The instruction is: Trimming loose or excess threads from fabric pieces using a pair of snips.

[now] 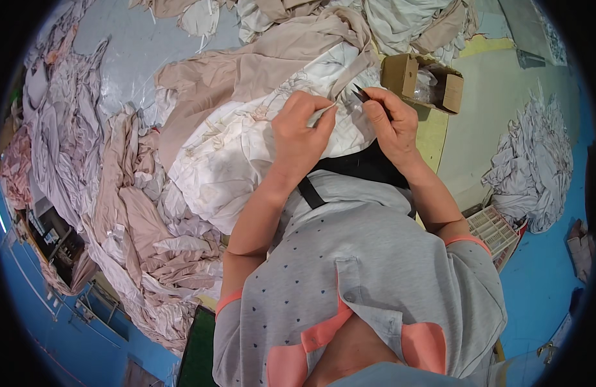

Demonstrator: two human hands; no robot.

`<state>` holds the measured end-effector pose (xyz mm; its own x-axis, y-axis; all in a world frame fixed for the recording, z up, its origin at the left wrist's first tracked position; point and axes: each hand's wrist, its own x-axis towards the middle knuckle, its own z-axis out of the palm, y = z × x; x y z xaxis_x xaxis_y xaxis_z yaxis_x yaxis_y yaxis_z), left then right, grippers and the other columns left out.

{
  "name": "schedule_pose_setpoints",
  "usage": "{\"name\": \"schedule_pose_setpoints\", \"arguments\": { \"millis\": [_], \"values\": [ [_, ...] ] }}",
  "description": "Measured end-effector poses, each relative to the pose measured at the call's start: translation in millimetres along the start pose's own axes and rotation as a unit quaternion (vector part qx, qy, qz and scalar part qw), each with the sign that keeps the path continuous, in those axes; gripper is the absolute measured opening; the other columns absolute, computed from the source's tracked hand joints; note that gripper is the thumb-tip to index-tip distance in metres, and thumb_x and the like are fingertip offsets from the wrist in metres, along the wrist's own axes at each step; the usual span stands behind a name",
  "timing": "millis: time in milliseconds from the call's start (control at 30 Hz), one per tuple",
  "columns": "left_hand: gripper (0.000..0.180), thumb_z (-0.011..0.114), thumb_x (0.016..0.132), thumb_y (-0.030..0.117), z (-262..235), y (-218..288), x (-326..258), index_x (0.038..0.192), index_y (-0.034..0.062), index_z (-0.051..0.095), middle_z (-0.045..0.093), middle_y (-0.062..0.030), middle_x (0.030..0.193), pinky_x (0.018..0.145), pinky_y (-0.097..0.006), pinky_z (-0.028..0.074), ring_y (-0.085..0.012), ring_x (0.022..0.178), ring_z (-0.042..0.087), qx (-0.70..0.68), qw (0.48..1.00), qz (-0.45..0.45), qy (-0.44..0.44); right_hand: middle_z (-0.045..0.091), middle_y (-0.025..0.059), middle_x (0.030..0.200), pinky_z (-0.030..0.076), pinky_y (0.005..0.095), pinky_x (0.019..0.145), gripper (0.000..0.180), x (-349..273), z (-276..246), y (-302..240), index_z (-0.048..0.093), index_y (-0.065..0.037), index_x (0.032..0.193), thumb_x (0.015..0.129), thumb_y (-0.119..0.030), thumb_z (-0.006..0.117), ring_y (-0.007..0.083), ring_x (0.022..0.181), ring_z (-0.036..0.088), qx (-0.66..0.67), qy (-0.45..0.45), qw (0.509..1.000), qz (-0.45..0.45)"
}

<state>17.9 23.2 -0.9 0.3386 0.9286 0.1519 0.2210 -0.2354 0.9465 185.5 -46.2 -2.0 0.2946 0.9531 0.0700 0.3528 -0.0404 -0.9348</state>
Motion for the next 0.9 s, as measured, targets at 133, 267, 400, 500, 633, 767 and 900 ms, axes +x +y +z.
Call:
{"name": "schedule_pose_setpoints", "arguments": {
  "millis": [133,267,400,500,633,767,900],
  "values": [
    [0.015,0.069,0.067,-0.004,2,-4,-8,0.078,0.0059,0.066,0.056,-0.0048,0.072,0.046,-0.028,0.044,-0.0193,0.054,0.056,0.11,0.984,0.136,0.029,0.066,0.0076,0.086,0.046,0.0241,0.065,0.017,-2,-5,-6,0.063,0.002,0.103,0.09,-0.009,0.062,0.0118,0.072,0.058,-0.039,-0.027,0.999,-0.027],
    [0.019,0.069,0.064,-0.004,3,-10,-10,0.079,0.0067,0.066,0.055,-0.003,0.073,0.041,-0.026,0.041,-0.0151,0.049,0.053,0.136,0.969,0.201,0.038,0.065,0.0094,0.084,0.047,0.0253,0.063,0.017,-3,-8,-11,0.063,0.002,0.101,0.088,-0.008,0.064,0.0149,0.069,0.059,-0.058,-0.038,0.995,-0.069],
    [0.023,0.068,0.06,-0.004,3,-11,-12,0.08,0.0064,0.067,0.054,-0.0027,0.072,0.042,-0.026,0.04,-0.014,0.049,0.052,0.161,0.957,0.239,0.042,0.064,0.0089,0.08,0.046,0.0265,0.061,0.016,-5,-12,-13,0.063,0.002,0.1,0.087,-0.008,0.065,0.0162,0.067,0.059,-0.106,-0.068,0.99,-0.069],
    [0.025,0.068,0.058,-0.004,3,-12,-12,0.081,0.0062,0.067,0.054,-0.0027,0.072,0.042,-0.026,0.04,-0.0141,0.049,0.052,0.164,0.952,0.256,0.043,0.063,0.008,0.08,0.046,0.0258,0.062,0.017,-7,-9,-11,0.063,0.002,0.101,0.087,-0.008,0.065,0.015,0.068,0.058,-0.082,-0.059,0.993,-0.058],
    [0.022,0.068,0.06,-0.004,3,-13,-12,0.08,0.0058,0.066,0.056,-0.0033,0.074,0.043,-0.027,0.041,-0.0148,0.05,0.053,0.17,0.943,0.281,0.053,0.064,0.0074,0.085,0.046,0.0237,0.065,0.022,-9,-5,-7,0.063,0.002,0.103,0.083,-0.007,0.068,0.013,0.07,0.057,0.006,-0.022,1.0,0.012],
    [0.016,0.07,0.065,-0.003,3,-8,-11,0.076,0.0057,0.063,0.058,-0.0046,0.075,0.043,-0.028,0.041,-0.0164,0.051,0.054,0.139,0.959,0.241,0.059,0.064,0.0072,0.088,0.047,0.0229,0.068,0.027,2,-2,-12,0.063,0.001,0.104,0.079,-0.006,0.072,0.0118,0.072,0.057,-0.019,-0.026,0.999,-0.037],
    [0.016,0.073,0.069,-0.003,-4,-2,-12,0.075,0.0047,0.06,0.06,-0.0065,0.075,0.046,-0.028,0.042,-0.0182,0.055,0.055,0.06,0.985,0.16,0.024,0.064,0.0051,0.084,0.045,0.023,0.064,0.026,15,1,-14,0.064,0.0,0.1,0.076,-0.004,0.073,0.01,0.069,0.055,-0.008,-0.082,0.996,-0.033]
  ]
}}
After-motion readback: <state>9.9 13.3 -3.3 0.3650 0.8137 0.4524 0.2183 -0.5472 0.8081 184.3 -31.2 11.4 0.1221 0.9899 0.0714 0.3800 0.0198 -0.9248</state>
